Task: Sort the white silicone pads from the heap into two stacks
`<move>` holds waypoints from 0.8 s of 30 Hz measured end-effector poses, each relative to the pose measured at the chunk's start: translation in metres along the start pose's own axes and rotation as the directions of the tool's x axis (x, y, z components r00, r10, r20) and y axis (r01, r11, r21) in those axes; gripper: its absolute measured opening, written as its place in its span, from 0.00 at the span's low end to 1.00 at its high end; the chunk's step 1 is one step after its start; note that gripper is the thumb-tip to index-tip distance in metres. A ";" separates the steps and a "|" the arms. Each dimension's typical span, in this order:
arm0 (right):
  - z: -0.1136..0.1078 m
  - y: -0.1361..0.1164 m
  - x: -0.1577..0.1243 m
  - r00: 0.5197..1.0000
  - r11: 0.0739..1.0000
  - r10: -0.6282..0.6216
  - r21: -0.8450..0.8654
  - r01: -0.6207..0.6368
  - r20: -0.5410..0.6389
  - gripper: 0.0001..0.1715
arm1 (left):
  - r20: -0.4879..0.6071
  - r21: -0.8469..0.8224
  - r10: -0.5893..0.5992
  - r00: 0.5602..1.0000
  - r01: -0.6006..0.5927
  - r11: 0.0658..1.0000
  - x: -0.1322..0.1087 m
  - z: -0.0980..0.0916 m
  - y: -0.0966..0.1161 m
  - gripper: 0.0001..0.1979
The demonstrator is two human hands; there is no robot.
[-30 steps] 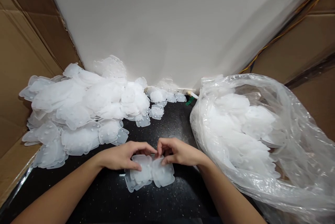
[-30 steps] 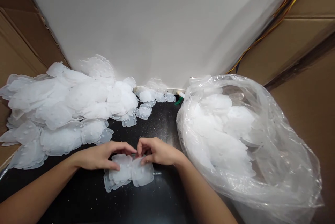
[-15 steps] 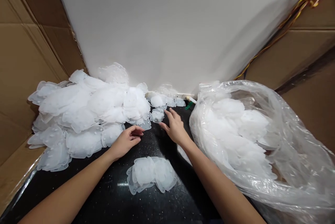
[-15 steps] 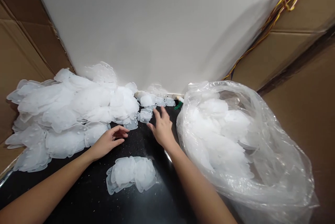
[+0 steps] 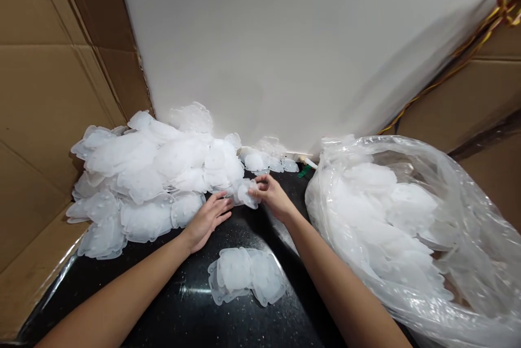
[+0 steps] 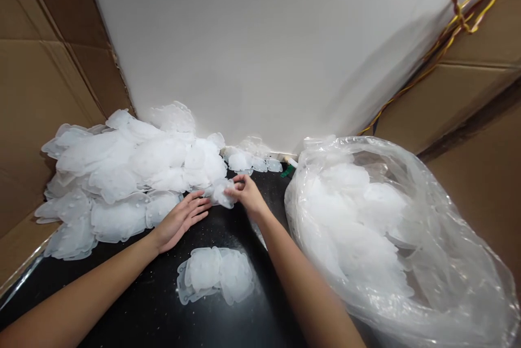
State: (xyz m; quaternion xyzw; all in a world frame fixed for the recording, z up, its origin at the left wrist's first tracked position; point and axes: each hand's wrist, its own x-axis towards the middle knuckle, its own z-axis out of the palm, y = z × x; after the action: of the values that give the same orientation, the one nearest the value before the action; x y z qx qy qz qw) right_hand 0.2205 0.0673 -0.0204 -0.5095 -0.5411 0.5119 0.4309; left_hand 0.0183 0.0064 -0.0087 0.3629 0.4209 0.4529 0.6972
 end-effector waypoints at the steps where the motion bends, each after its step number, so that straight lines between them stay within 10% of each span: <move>1: 0.002 0.000 -0.010 0.994 0.996 0.006 0.093 -0.017 0.109 0.28 | 0.041 -0.055 -0.041 0.998 0.043 0.998 0.000 0.000 -0.001 0.18; 5: 0.011 0.007 -0.039 0.971 0.992 -0.012 0.122 -0.018 0.239 0.25 | 0.184 -0.089 -0.194 0.964 0.213 0.973 0.000 0.001 -0.006 0.16; 12: -0.010 0.021 -0.042 0.988 0.972 0.055 0.217 -0.087 0.147 0.23 | 0.063 -0.131 -0.261 0.963 0.268 0.955 0.002 -0.001 -0.003 0.13; 24: -0.029 0.019 -0.040 0.936 0.843 0.210 0.432 -0.320 0.283 0.22 | 0.193 -0.081 -0.360 0.913 0.381 0.921 0.010 -0.008 0.008 0.26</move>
State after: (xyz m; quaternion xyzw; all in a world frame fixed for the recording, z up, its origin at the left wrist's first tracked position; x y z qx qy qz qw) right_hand 0.2560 0.0298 -0.0340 -0.3984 -0.3689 0.7370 0.4025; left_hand 0.0104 0.0198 -0.0075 0.2733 0.3922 0.3025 0.8246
